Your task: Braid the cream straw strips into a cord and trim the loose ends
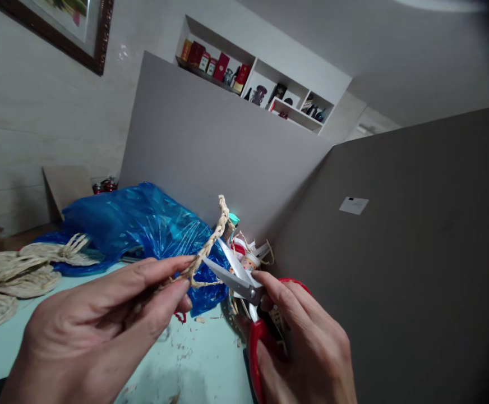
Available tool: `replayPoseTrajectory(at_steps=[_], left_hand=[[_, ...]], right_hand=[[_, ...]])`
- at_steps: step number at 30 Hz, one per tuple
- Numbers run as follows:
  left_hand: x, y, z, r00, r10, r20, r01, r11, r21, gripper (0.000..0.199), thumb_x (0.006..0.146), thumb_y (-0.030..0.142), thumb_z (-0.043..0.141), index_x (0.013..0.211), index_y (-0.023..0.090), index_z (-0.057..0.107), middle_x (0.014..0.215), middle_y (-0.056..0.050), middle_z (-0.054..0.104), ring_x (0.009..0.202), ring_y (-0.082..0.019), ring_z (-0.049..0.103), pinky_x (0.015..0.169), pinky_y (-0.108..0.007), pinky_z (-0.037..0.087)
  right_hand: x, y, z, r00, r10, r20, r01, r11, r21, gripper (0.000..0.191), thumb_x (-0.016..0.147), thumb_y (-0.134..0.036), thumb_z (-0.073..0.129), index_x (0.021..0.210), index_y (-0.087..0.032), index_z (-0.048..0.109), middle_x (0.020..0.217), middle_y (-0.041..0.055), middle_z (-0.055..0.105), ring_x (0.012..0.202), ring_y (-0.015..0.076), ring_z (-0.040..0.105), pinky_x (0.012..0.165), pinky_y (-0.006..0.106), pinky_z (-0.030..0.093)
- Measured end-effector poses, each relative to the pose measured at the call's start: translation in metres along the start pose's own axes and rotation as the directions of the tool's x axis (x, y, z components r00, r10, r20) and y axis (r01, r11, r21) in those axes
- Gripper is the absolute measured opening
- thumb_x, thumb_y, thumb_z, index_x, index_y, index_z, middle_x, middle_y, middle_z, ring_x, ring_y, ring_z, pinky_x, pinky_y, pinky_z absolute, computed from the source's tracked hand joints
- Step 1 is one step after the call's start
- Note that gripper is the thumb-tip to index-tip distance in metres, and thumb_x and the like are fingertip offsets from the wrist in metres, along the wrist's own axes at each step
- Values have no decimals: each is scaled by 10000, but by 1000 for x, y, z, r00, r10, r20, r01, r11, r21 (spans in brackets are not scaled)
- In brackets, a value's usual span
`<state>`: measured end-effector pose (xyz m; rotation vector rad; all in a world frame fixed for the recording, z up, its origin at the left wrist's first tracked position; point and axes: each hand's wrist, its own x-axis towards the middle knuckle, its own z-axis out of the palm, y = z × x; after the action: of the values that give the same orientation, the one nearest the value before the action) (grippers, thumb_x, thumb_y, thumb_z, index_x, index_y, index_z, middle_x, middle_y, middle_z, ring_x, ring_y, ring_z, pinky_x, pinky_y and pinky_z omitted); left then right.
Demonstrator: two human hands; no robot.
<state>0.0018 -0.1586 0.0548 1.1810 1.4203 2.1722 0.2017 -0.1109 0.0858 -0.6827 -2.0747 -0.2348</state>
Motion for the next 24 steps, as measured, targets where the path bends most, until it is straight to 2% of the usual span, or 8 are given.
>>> replayPoseTrajectory(at_steps=[5, 8, 12, 15, 19, 24], left_hand=[[-5, -5, 1, 994, 109, -11, -106, 986, 129, 278, 725, 366, 807, 948, 531, 783, 750, 123, 769, 725, -133, 736, 805, -220, 640], [-6, -8, 1, 989, 145, -28, -137, 972, 191, 277, 761, 363, 775, 963, 552, 768, 837, 124, 783, 816, -163, 721, 934, -315, 603], [-8, -10, -1, 992, 127, -29, -115, 961, 250, 300, 756, 364, 779, 990, 551, 760, 922, 111, 789, 894, -204, 693, 1078, -443, 497], [-7, -11, -3, 993, 118, -19, -110, 966, 234, 274, 768, 385, 763, 988, 549, 766, 893, 105, 788, 881, -199, 708, 1044, -429, 534], [-3, -9, -1, 988, 153, -12, -148, 969, 200, 297, 754, 351, 777, 967, 558, 769, 882, 141, 801, 831, -148, 743, 911, -284, 616], [1, -1, 5, 996, 81, 25, -83, 994, 75, 328, 721, 270, 828, 935, 516, 791, 811, 151, 807, 707, -103, 758, 696, -134, 629]], right_hand=[[-1, -1, 4, 1000, 1, -12, -1, 1000, 7, 530, 772, -166, 577, 1301, -201, 595, 1005, 103, 693, 826, 214, 662, 686, 321, 554], [0, 0, 7, 999, -30, -14, 29, 999, -29, 532, 780, -163, 577, 1311, -187, 590, 925, 95, 696, 764, 210, 654, 640, 322, 546], [3, 1, 13, 989, -130, -63, 119, 980, -158, 456, 792, -71, 557, 1235, -154, 628, 799, 72, 718, 623, 170, 636, 554, 278, 522], [6, 2, 16, 983, -149, -106, 129, 975, -178, 377, 805, -43, 537, 1143, -139, 673, 750, 59, 728, 544, 140, 626, 505, 244, 502], [9, 1, 16, 980, -162, -112, 136, 968, -210, 309, 825, -42, 536, 1075, -106, 705, 700, 58, 725, 500, 126, 618, 473, 231, 493], [8, 4, 14, 981, -171, -88, 150, 966, -210, 283, 852, -62, 528, 1068, -87, 709, 756, 89, 758, 549, 144, 671, 518, 239, 535]])
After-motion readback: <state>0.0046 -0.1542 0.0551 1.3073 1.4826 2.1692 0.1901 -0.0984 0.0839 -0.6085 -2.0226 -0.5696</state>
